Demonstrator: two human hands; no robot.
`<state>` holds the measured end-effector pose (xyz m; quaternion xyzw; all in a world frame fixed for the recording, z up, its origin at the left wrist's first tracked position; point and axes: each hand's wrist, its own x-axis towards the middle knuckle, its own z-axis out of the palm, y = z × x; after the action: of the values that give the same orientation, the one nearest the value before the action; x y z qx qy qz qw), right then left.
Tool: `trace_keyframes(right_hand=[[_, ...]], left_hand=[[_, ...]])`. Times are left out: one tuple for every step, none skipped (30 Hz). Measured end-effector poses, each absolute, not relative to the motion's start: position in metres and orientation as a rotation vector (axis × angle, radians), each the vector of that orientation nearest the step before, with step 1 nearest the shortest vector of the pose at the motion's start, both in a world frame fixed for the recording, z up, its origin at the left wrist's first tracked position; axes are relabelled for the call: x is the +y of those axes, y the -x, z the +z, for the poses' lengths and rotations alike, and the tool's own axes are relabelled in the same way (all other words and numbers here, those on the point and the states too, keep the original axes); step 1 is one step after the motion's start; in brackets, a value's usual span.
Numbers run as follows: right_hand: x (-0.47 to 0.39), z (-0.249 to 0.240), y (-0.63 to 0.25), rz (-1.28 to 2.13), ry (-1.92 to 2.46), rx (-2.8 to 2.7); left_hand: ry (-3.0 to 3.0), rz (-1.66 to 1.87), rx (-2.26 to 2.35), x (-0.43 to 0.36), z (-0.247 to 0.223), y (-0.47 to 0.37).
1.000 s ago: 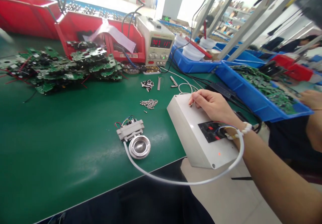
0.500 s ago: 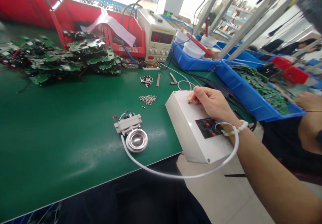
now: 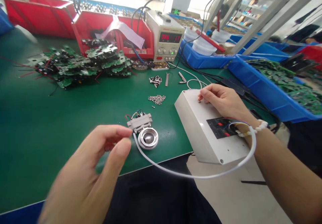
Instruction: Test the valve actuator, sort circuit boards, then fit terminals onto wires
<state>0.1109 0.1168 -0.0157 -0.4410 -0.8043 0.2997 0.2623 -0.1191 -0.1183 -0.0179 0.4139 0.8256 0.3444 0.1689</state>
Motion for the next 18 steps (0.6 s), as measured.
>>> trace_keyframes(right_hand=[[0.118,-0.016,-0.112,0.807,1.194,-2.18],[0.119,-0.017,-0.112,0.797,1.198,-2.186],[0.12,-0.018,-0.112,0.786,1.202,-2.194],[0.121,-0.018,-0.113,0.779,1.205,-2.198],[0.122,-0.019,-0.113,0.78,1.207,-2.197],[0.123,-0.019,-0.113,0.787,1.206,-2.197],[0.124,-0.019,-0.113,0.794,1.207,-2.199],[0.124,-0.019,-0.113,0.798,1.211,-2.203],[0.124,-0.018,-0.113,0.796,1.218,-2.205],[0.124,-0.018,-0.113,0.789,1.226,-2.208],[0.124,-0.017,-0.113,0.78,1.233,-2.209],[0.124,-0.017,-0.113,0.774,1.239,-2.208],[0.125,-0.017,-0.114,0.77,1.243,-2.208],[0.125,-0.017,-0.114,0.77,1.242,-2.21],[0.126,-0.018,-0.115,0.77,1.24,-2.212],[0.126,-0.018,-0.115,0.77,1.239,-2.216],[0.127,-0.019,-0.115,0.771,1.238,-2.219],[0.127,-0.019,-0.115,0.774,1.233,-2.217]], left_hand=[[-1.196,0.944,2.382,-0.111,-0.016,0.12],[-1.208,0.905,2.396,-0.103,-0.017,0.121],[-1.201,0.876,2.379,-0.094,-0.021,0.123],[-1.181,0.865,2.332,-0.085,-0.026,0.125],[-1.15,0.867,2.264,-0.076,-0.031,0.128],[-1.123,0.871,2.188,-0.069,-0.037,0.13],[-1.103,0.886,2.126,-0.063,-0.041,0.132],[-1.093,0.911,2.073,-0.059,-0.043,0.134],[-1.097,0.943,2.022,-0.056,-0.044,0.135],[-1.102,0.972,1.973,-0.055,-0.044,0.134],[-1.102,0.995,1.928,-0.054,-0.043,0.132],[-1.097,1.009,1.895,-0.055,-0.041,0.13],[-1.086,1.016,1.869,-0.056,-0.039,0.126],[-1.063,1.028,1.838,-0.058,-0.037,0.121],[-1.026,1.049,1.788,-0.06,-0.035,0.116],[-0.985,1.084,1.707,-0.063,-0.033,0.111],[-0.951,1.127,1.608,-0.065,-0.033,0.106],[-0.929,1.169,1.518,-0.069,-0.032,0.101]])
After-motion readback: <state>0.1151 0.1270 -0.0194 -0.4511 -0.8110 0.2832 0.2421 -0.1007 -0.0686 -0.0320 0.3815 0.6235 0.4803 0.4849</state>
